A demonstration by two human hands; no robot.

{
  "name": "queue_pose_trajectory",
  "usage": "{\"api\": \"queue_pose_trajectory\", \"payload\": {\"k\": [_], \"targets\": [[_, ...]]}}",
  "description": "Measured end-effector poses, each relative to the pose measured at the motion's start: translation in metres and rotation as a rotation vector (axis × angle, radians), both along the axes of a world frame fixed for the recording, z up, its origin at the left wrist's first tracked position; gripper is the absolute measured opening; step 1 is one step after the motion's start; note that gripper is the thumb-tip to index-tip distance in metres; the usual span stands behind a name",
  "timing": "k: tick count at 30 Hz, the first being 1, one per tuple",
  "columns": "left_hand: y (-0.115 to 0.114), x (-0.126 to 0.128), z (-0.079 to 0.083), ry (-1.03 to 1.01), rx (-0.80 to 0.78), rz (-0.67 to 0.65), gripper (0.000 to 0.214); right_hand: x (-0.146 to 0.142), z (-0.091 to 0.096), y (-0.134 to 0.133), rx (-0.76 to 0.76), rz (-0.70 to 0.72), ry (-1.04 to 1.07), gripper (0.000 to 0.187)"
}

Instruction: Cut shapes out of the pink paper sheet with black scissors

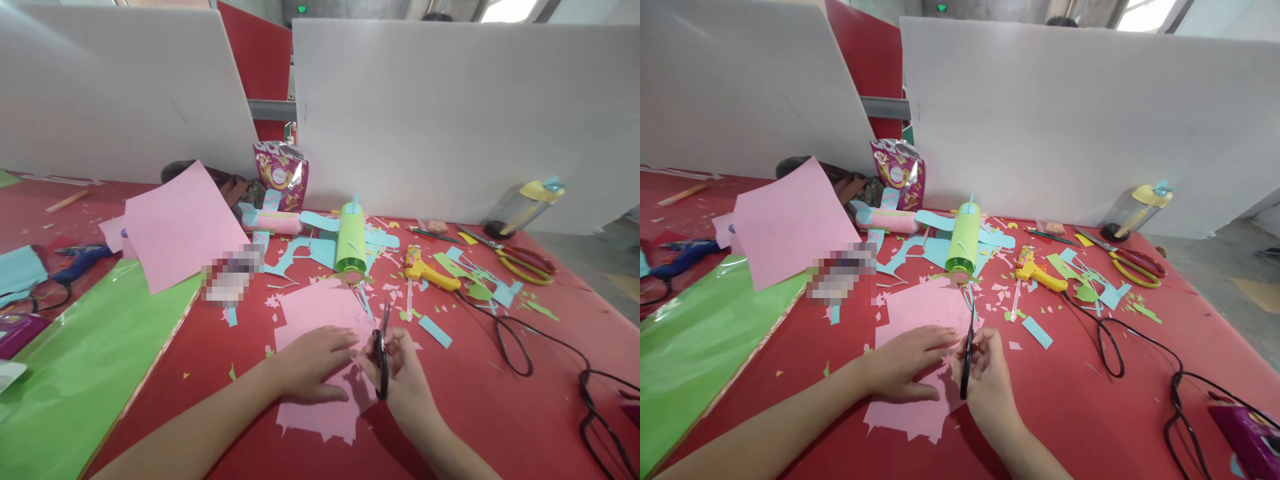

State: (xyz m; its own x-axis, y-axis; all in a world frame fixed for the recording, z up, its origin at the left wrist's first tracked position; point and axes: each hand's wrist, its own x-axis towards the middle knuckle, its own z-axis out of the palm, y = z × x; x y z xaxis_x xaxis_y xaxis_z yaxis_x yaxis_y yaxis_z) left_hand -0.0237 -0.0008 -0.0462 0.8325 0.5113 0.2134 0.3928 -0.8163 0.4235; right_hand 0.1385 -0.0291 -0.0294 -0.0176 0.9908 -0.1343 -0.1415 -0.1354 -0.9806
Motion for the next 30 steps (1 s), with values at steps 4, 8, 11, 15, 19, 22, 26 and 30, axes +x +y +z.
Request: {"api": "queue_pose_trajectory", "payload": {"k": [4, 8, 11, 15, 19, 22, 26, 30], "targets": [[0.0005, 0.0018, 0.0021, 0.042, 0.05, 0.042, 0.039, -0.0005, 0.0004, -0.0002, 0.009, -0.01, 0.014, 0.038], [0.0002, 0.003, 0.002, 0.05, 0.098, 0.041, 0.032, -0.0011, 0.0013, 0.0003, 0.026, -0.021, -0.004, 0.037], [0.0009, 0.0021, 0.0007, 0.035, 0.099, 0.043, 0.032, -0.0014, 0.0018, 0.0009, 0.033, -0.02, 0.0, 0.038], [0.0019, -0.0019, 0.0014, 0.022, 0.05, 0.019, 0.047, -0.0009, -0.0002, 0.0006, 0.011, -0.016, 0.026, 0.039], [0.0015, -0.0043, 0.002, 0.06, 0.004, 0.023, 0.066, 0.0005, -0.0016, 0.0, -0.01, -0.01, 0.049, 0.04], [0.0008, -0.0034, 0.0015, 0.088, -0.03, 0.041, 0.063, 0.0015, -0.0012, 0.0, -0.02, -0.007, 0.055, 0.04], [0.0004, -0.0015, 0.0023, 0.065, -0.036, 0.053, 0.057, 0.0019, -0.0017, 0.0003, -0.01, -0.028, 0.051, 0.041], [0.0, -0.0004, 0.0051, 0.058, -0.01, 0.067, 0.045, 0.0018, -0.0025, 0.0011, 0.024, -0.034, 0.04, 0.038]]}}
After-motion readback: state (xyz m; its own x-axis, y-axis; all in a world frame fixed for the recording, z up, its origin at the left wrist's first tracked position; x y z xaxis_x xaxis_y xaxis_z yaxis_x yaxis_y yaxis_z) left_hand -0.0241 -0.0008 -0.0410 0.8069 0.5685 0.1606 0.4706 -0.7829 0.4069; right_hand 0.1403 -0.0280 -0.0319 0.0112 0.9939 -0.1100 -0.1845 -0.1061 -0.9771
